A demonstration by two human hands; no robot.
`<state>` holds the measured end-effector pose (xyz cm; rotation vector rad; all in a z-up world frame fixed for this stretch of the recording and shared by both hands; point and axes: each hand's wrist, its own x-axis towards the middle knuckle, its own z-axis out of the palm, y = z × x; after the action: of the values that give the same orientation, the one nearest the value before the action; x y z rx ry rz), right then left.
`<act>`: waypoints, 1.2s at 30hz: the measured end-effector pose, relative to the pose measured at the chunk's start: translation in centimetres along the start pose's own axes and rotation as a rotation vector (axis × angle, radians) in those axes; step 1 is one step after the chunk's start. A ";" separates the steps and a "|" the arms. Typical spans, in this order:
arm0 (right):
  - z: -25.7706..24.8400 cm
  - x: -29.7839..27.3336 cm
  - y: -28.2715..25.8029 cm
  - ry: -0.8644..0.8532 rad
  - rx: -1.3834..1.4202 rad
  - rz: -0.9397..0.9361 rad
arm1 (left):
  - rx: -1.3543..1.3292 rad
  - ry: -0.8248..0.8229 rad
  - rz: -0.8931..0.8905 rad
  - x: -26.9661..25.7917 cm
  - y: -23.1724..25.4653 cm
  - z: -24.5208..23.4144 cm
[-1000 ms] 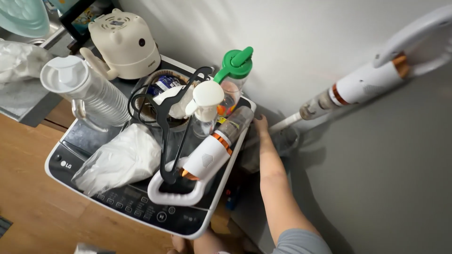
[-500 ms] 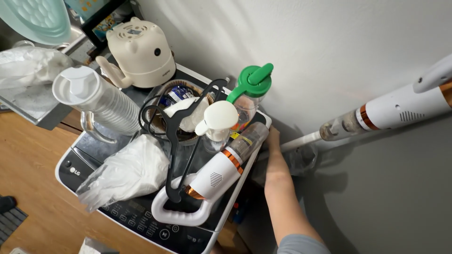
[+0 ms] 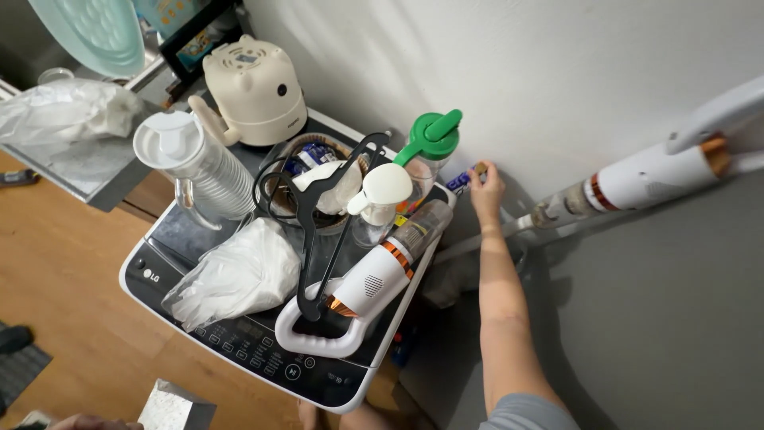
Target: The person cleans a room by using a lint roller on a desk, picking up a diaper and wipes from a chair, moving a laundry hanger, and sweeping the floor with a broom and dustpan.
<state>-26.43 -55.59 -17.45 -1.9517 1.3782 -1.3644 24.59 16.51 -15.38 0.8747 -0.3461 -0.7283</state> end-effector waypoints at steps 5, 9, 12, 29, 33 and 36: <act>-4.7 5.7 -8.0 -0.015 0.142 0.059 | -0.294 -0.247 -0.064 3.1 -0.8 0.2; -9.1 9.0 -14.4 -0.030 0.196 0.034 | -0.553 -0.280 -0.157 2.9 -2.1 1.5; -12.8 10.7 -19.7 0.010 0.195 0.022 | -0.033 -0.097 -0.053 1.0 -0.1 4.0; -19.1 14.5 -21.5 0.203 0.421 -0.216 | -0.041 -0.412 -0.149 5.6 4.2 -1.3; -16.0 12.7 -17.3 0.314 0.550 -0.162 | 0.123 -0.345 -0.172 4.5 4.4 -1.5; -13.6 11.8 -16.7 0.297 0.543 -0.191 | 0.091 -0.217 -0.212 4.2 3.6 -0.3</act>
<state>-29.48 -55.69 6.91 -1.5861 0.8135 -1.9363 29.32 15.25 -12.76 0.9298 -0.4871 -1.0147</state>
